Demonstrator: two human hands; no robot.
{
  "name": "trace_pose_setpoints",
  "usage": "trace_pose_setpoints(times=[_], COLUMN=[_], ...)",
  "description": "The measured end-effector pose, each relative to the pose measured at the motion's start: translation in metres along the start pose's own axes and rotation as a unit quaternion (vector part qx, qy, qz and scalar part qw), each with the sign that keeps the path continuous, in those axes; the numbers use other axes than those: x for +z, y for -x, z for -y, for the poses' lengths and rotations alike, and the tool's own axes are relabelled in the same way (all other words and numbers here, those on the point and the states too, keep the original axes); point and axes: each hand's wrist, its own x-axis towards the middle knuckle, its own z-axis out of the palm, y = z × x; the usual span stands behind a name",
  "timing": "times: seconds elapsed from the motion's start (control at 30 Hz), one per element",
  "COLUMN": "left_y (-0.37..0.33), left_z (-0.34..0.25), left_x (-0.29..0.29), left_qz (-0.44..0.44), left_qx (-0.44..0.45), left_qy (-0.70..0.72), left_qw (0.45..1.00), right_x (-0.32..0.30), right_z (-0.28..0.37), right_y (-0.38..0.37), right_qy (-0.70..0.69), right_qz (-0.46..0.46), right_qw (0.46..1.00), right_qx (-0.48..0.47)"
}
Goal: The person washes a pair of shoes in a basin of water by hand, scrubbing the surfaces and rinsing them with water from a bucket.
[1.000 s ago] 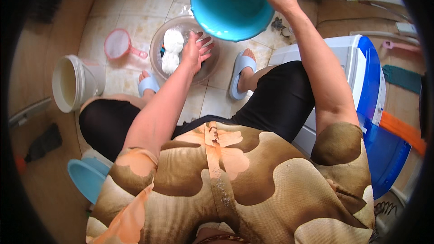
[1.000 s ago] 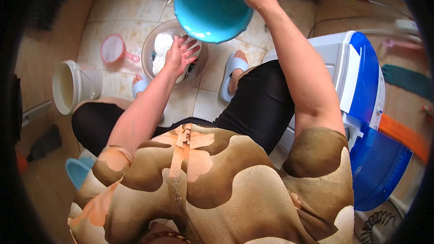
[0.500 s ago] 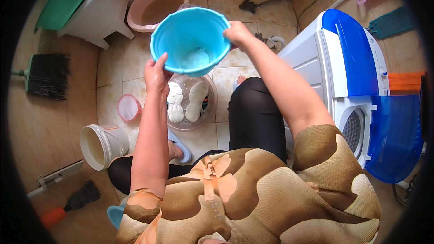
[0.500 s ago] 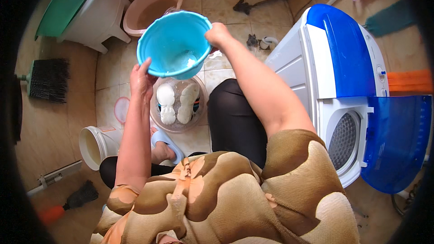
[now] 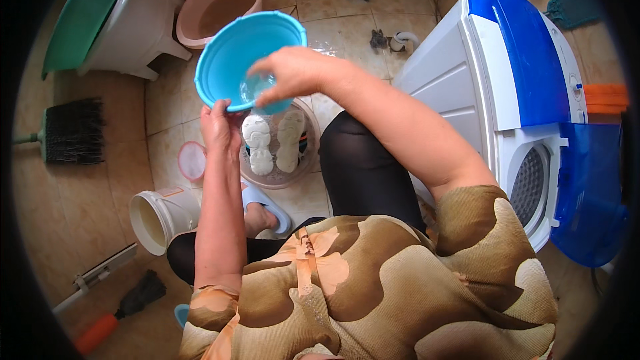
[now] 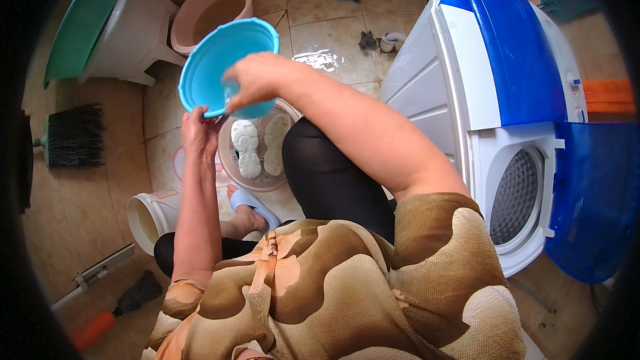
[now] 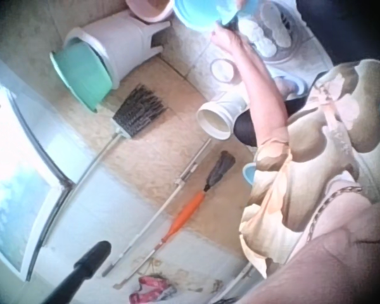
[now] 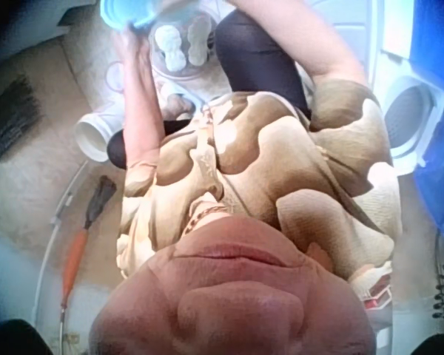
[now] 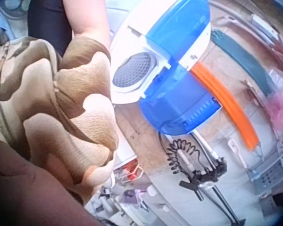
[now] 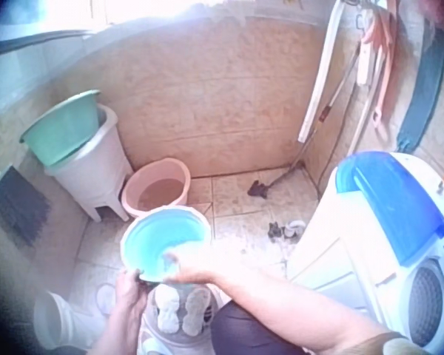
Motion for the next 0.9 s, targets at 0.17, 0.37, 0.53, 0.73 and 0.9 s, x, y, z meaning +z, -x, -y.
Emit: trace_pose_setpoints(times=[0.17, 0.37, 0.53, 0.73, 0.9], left_y=[-0.006, 0.030, 0.032, 0.031, 0.039], left_z=[-0.022, -0.086, -0.096, -0.104, -0.118], left_x=[0.011, 0.031, -0.015, -0.029, -0.025], left_qz=[0.012, 0.015, 0.011, 0.083, 0.126], left_qx=[-0.014, -0.043, -0.053, 0.004, 0.084], left_qy=[0.021, -0.164, -0.141, -0.145, -0.145], left_qw=[1.000, 0.985, 0.989, 0.986, 0.978], right_x=[0.000, 0.013, 0.003, -0.152, -0.141], right_z=[0.001, -0.025, -0.097, -0.181, -0.147], right_y=[-0.012, -0.020, -0.032, 0.064, -0.043], right_qy=[0.152, 0.078, -0.178, 0.000, 0.049], right_qz=[0.004, -0.114, -0.385, -0.604, -0.507], right_qw=[0.986, 0.990, 0.896, 0.691, 0.823], right_qx=[-0.069, -0.006, 0.134, 0.397, 0.253])
